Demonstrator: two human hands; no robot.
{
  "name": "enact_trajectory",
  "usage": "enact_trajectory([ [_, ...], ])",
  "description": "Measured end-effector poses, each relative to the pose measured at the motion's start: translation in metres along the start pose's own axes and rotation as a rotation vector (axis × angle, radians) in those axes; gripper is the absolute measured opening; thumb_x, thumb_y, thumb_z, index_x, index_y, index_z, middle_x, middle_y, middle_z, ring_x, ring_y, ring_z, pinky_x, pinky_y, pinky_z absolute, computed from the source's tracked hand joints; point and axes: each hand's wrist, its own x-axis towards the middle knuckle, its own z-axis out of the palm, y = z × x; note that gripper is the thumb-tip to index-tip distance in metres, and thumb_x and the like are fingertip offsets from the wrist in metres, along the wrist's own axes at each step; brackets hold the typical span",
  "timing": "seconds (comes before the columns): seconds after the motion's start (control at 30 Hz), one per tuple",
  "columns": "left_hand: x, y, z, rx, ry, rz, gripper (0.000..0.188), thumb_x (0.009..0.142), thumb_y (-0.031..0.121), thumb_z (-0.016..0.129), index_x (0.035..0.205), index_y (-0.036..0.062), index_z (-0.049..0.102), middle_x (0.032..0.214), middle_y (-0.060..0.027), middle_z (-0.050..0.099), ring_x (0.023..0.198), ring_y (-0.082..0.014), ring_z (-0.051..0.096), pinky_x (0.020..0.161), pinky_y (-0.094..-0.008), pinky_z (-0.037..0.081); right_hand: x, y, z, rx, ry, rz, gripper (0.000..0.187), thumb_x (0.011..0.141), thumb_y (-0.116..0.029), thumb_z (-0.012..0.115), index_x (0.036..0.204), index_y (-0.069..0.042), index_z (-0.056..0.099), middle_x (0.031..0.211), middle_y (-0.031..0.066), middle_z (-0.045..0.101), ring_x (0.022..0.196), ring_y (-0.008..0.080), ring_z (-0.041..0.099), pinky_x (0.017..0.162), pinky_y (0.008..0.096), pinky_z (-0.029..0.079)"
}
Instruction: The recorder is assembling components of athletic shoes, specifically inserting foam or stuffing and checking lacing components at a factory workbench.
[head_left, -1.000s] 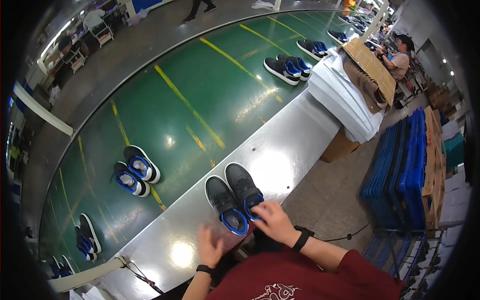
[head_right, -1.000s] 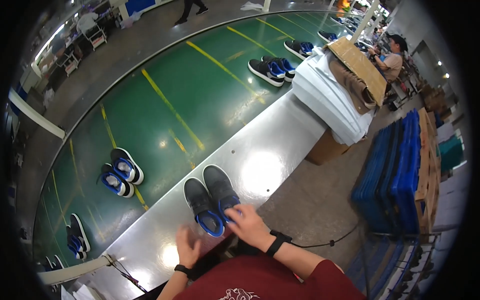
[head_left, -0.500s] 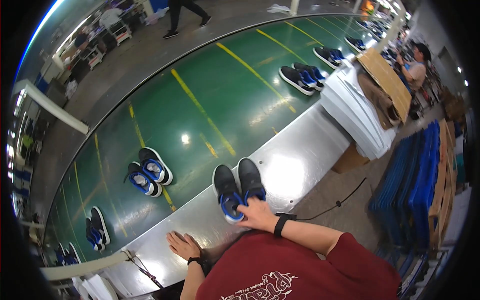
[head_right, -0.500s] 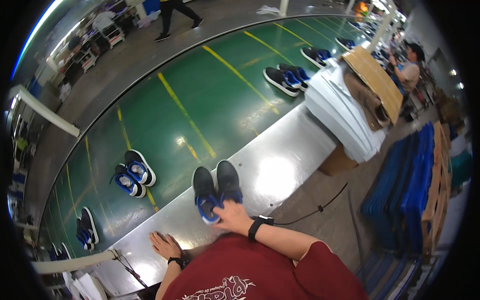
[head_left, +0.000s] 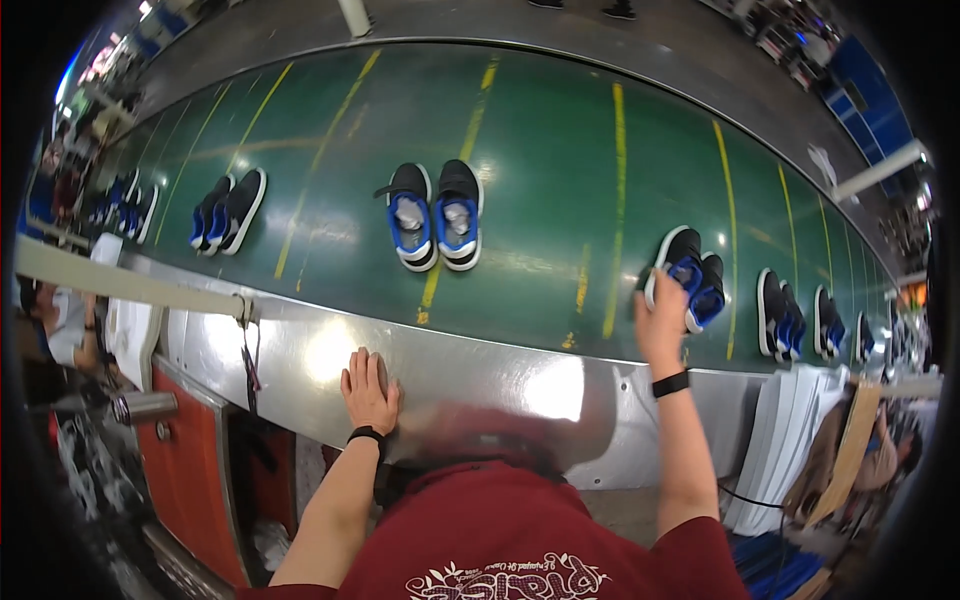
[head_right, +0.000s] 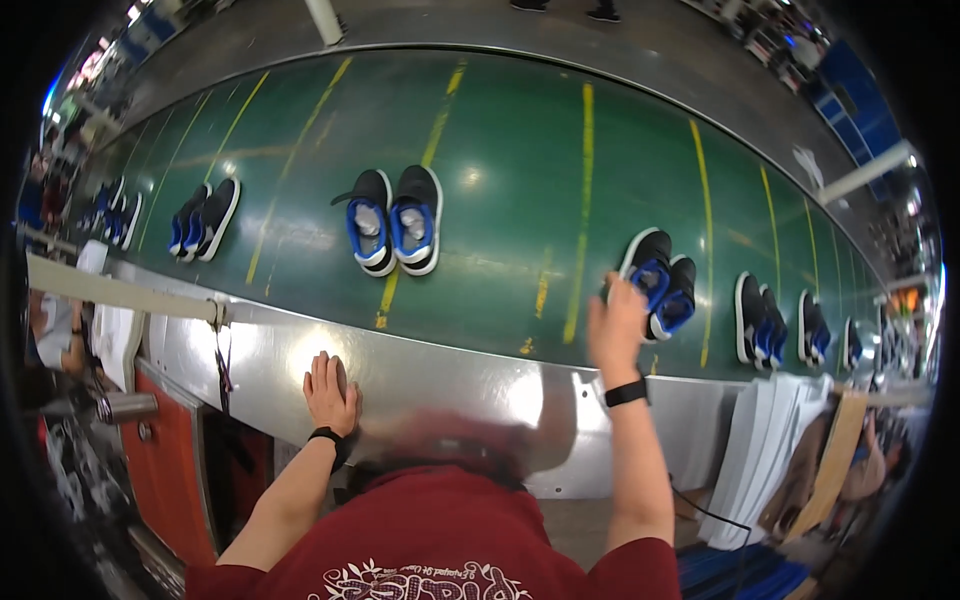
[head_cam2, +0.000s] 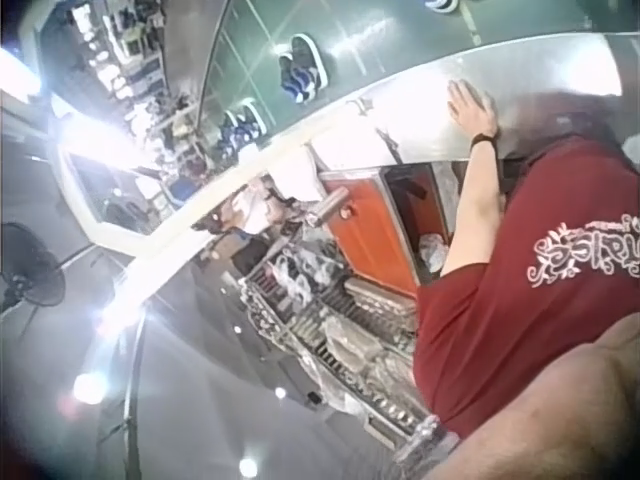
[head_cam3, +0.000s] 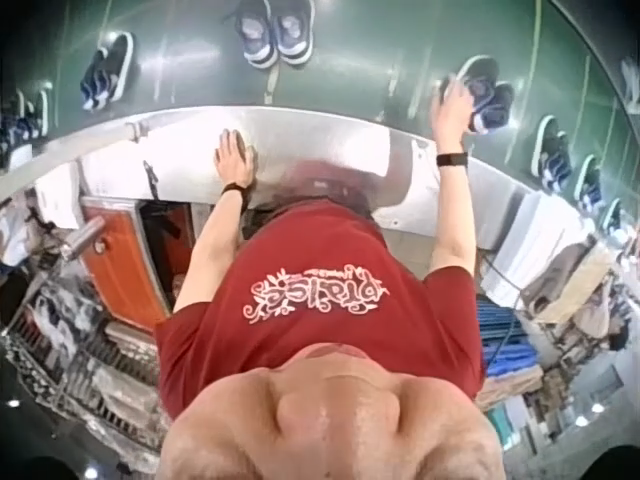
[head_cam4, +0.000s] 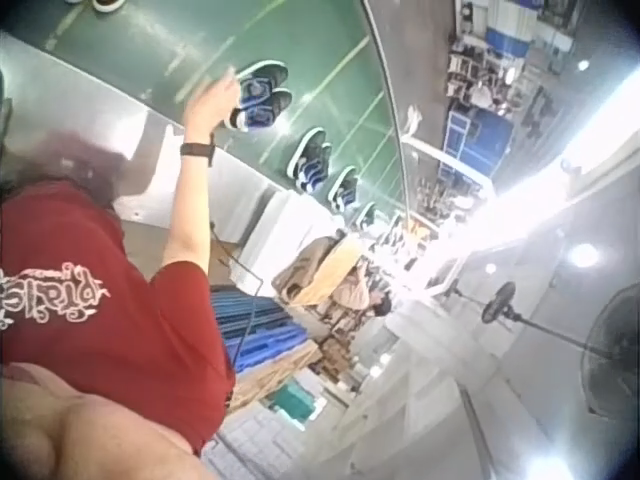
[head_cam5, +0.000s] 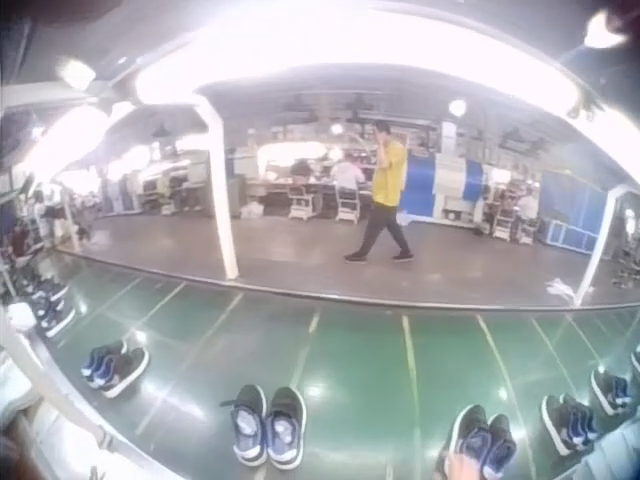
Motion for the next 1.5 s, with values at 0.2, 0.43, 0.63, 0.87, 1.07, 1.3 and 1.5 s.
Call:
enact_trajectory([
  [0.2,0.003,-0.002,0.001,-0.006,-0.022,0.008,0.061,0.083,0.033,0.056,0.135,0.0082,0.041,0.148,-0.0148,0.033,0.139,-0.032,0.026,0.112,-0.0503,0.017,0.029,-0.182,0.088,0.214,-0.18,-0.405,0.058,0.073,-0.022,0.075,0.127,-0.023,0.055,0.107,0.0131,0.058,0.101,0.0306,0.052,0.086,0.042,0.041],
  [0.43,0.002,-0.007,0.005,-0.02,0.0,0.044,0.059,0.083,0.036,0.057,0.134,0.0074,0.043,0.147,-0.0152,0.035,0.139,-0.0316,0.027,0.112,-0.0511,0.018,0.042,-0.238,0.166,0.107,-0.344,-0.29,0.042,0.071,-0.039,0.075,0.106,-0.018,0.065,0.083,0.0119,0.064,0.088,0.0307,0.059,0.08,0.0427,0.039],
  [0.63,0.0,-0.015,0.002,-0.073,-0.028,0.024,0.061,0.082,0.029,0.058,0.136,0.0054,0.041,0.147,-0.0166,0.034,0.139,-0.0333,0.025,0.112,-0.0514,0.017,-0.027,-0.242,0.072,0.269,-0.506,-0.303,0.036,0.073,-0.045,0.073,0.091,-0.014,0.067,0.074,0.0096,0.065,0.076,0.0277,0.063,0.076,0.0404,0.042],
  [0.87,0.006,-0.023,0.008,-0.08,0.039,0.074,0.06,0.084,0.028,0.058,0.136,0.0052,0.04,0.147,-0.0166,0.033,0.139,-0.0324,0.026,0.112,-0.0509,0.016,-0.148,-0.232,0.014,0.198,-0.562,-0.328,0.039,0.067,-0.035,0.079,0.095,-0.012,0.066,0.081,0.0101,0.058,0.082,0.0274,0.056,0.078,0.0399,0.041],
  [1.07,0.008,-0.046,0.012,-0.21,0.044,0.111,0.059,0.084,0.028,0.061,0.136,0.0073,0.042,0.147,-0.0162,0.034,0.138,-0.0333,0.027,0.112,-0.0506,0.018,-0.158,-0.281,-0.01,0.043,-0.203,-0.342,0.051,0.068,-0.027,0.077,0.113,-0.011,0.06,0.105,0.0114,0.053,0.097,0.0287,0.05,0.088,0.0425,0.037],
  [1.3,0.01,-0.068,-0.041,-0.608,-0.049,0.302,0.05,0.079,0.024,0.07,0.123,0.0048,0.055,0.13,-0.016,0.051,0.123,-0.034,0.044,0.102,-0.0412,0.038,-0.162,-0.295,0.059,0.102,-0.291,-0.654,0.019,0.071,-0.024,0.07,0.072,-0.006,0.063,0.074,0.009,0.058,0.081,0.025,0.056,0.08,0.0379,0.039],
  [1.5,0.021,-0.056,-0.09,-0.537,0.176,0.525,0.04,0.076,0.015,0.069,0.114,0.0065,0.061,0.111,-0.0109,0.061,0.106,-0.0313,0.053,0.089,-0.0392,0.047,-0.185,-0.352,0.094,0.161,-0.238,-0.791,0.014,0.069,-0.018,0.069,0.069,-0.005,0.064,0.072,0.0102,0.06,0.076,0.0242,0.058,0.074,0.0367,0.04],
])
